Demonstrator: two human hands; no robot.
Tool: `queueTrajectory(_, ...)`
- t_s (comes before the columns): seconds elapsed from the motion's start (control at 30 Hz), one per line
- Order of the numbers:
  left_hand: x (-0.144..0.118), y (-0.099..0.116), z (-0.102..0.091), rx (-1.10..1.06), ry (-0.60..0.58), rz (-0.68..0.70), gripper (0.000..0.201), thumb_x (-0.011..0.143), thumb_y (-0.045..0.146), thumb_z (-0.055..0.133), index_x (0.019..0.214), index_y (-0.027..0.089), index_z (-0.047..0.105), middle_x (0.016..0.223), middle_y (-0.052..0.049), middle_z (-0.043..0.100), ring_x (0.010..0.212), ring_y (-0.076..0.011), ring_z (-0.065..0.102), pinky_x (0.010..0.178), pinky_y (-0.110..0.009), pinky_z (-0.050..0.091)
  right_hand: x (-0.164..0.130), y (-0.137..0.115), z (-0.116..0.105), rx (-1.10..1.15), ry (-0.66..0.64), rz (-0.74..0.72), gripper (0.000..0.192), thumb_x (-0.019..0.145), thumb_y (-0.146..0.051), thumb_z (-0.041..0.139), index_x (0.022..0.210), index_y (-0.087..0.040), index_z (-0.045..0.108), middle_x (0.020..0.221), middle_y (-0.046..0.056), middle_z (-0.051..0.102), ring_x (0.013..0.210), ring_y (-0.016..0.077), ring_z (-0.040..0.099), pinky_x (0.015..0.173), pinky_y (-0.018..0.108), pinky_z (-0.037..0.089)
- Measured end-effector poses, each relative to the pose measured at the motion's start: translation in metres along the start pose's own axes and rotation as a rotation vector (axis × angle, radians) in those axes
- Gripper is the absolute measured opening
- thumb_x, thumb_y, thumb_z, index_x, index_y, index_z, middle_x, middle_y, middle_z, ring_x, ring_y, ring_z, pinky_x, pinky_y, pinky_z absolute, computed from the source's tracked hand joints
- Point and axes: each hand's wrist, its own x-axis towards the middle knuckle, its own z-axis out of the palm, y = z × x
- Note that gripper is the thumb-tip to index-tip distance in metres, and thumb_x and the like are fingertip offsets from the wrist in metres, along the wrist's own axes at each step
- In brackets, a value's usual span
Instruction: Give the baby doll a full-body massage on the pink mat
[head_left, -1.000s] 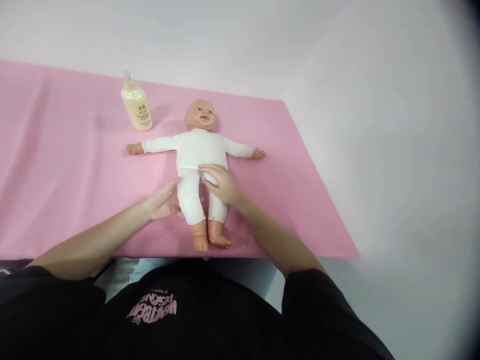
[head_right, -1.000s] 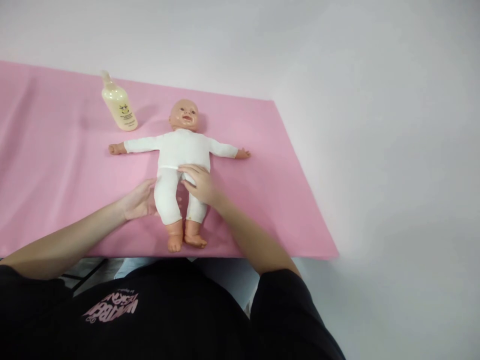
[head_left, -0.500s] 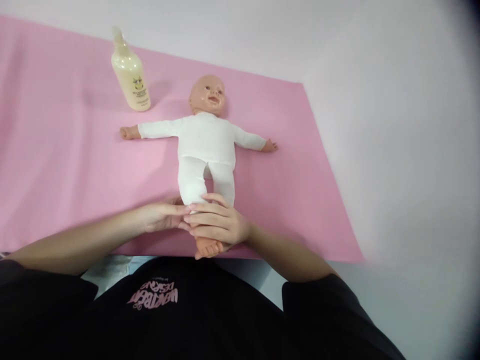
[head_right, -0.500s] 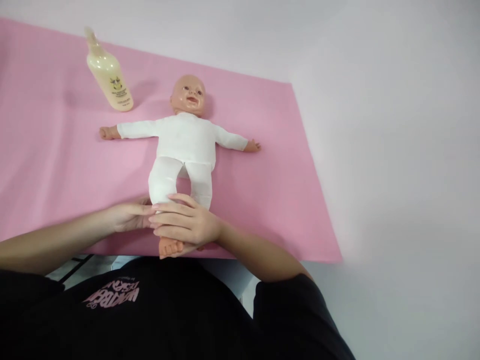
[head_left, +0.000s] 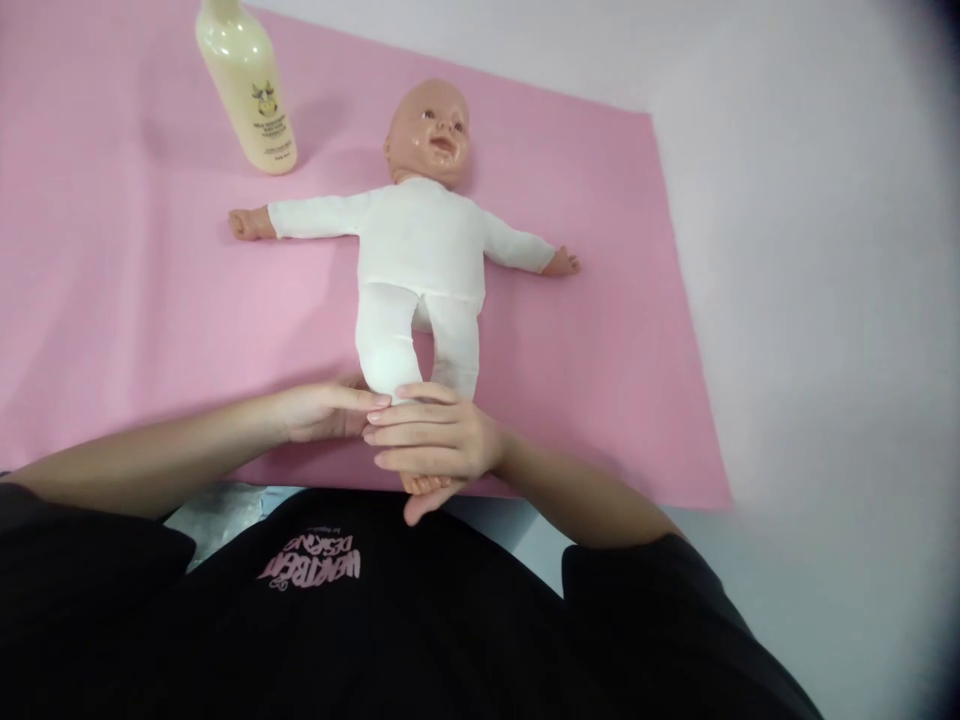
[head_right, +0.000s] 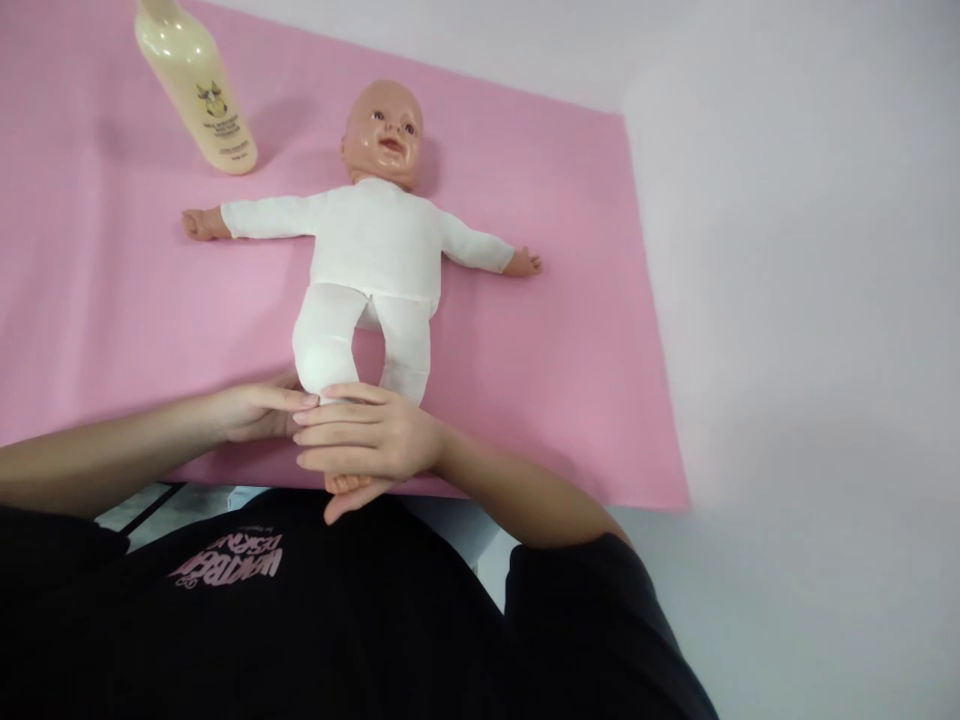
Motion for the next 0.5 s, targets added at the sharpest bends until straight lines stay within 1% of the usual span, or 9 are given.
queueTrajectory(0.07, 0.002, -0.001, -0.001, -0.001, -0.013, 0.026, 0.045, 0.095, 0.038, 0.073, 0.134, 0.018, 0.067, 0.138, -0.012, 0.072, 0.136, -0.0315, 0.063, 0.111, -0.042, 0.05, 0.003, 0.0, -0.005, -0.039, -0.076, 0.04, 0.028, 0.097, -0.055, 0.066, 0.102, -0.03, 0.076, 0.116, -0.001, 0.082, 0.124, 0.0153, 0.073, 0.127, 0.036, 0.047)
queueTrajectory(0.1, 0.002, -0.002, -0.002, 0.004, -0.011, 0.035, 0.046, 0.095, 0.04, 0.073, 0.135, 0.019, 0.067, 0.14, -0.011, 0.071, 0.137, -0.0314, 0.062, 0.112, -0.042, 0.05, 0.004, -0.001, -0.006, -0.044, -0.092, 0.049, 0.022, 0.097, -0.051, 0.069, 0.1, -0.03, 0.076, 0.115, -0.002, 0.082, 0.125, 0.0152, 0.073, 0.128, 0.035, 0.045)
queueTrajectory(0.17, 0.004, -0.005, -0.003, 0.032, -0.012, 0.032, 0.048, 0.096, 0.046, 0.073, 0.135, 0.019, 0.067, 0.14, -0.012, 0.071, 0.138, -0.0315, 0.061, 0.113, -0.043, 0.049, 0.005, -0.003, -0.005, -0.024, -0.072, 0.053, 0.018, 0.095, -0.047, 0.074, 0.093, -0.029, 0.075, 0.108, -0.003, 0.082, 0.122, 0.0156, 0.074, 0.128, 0.035, 0.046)
queueTrajectory(0.27, 0.003, -0.009, -0.003, 0.078, 0.003, 0.033, 0.05, 0.095, 0.055, 0.072, 0.128, 0.018, 0.071, 0.132, -0.013, 0.074, 0.134, -0.0324, 0.062, 0.113, -0.044, 0.048, 0.003, -0.008, 0.002, 0.04, 0.028, 0.036, 0.025, 0.093, -0.049, 0.075, 0.086, -0.025, 0.074, 0.093, -0.002, 0.081, 0.112, 0.016, 0.077, 0.123, 0.033, 0.053)
queueTrajectory(0.33, 0.002, -0.01, -0.003, 0.095, 0.022, 0.029, 0.05, 0.094, 0.059, 0.072, 0.123, 0.017, 0.073, 0.125, -0.013, 0.076, 0.13, -0.0328, 0.064, 0.111, -0.044, 0.049, -0.001, -0.009, 0.007, 0.075, 0.074, 0.0, 0.03, 0.093, -0.052, 0.074, 0.085, -0.024, 0.074, 0.091, 0.0, 0.08, 0.109, 0.0176, 0.078, 0.118, 0.034, 0.057)
queueTrajectory(0.43, 0.001, -0.008, -0.002, 0.104, 0.016, 0.011, 0.05, 0.093, 0.06, 0.072, 0.121, 0.018, 0.073, 0.121, -0.013, 0.076, 0.127, -0.0323, 0.065, 0.109, -0.044, 0.05, -0.008, -0.007, 0.01, 0.08, 0.094, -0.054, 0.033, 0.093, -0.058, 0.071, 0.089, -0.026, 0.076, 0.099, 0.002, 0.081, 0.115, 0.0198, 0.077, 0.113, 0.037, 0.061)
queueTrajectory(0.5, 0.001, -0.006, -0.001, 0.102, -0.006, 0.014, 0.05, 0.094, 0.059, 0.072, 0.122, 0.017, 0.073, 0.12, -0.013, 0.077, 0.126, -0.032, 0.066, 0.106, -0.043, 0.052, -0.01, -0.006, 0.009, 0.066, 0.049, -0.032, 0.031, 0.091, -0.059, 0.073, 0.095, -0.029, 0.077, 0.109, 0.002, 0.081, 0.122, 0.0205, 0.074, 0.115, 0.039, 0.059)
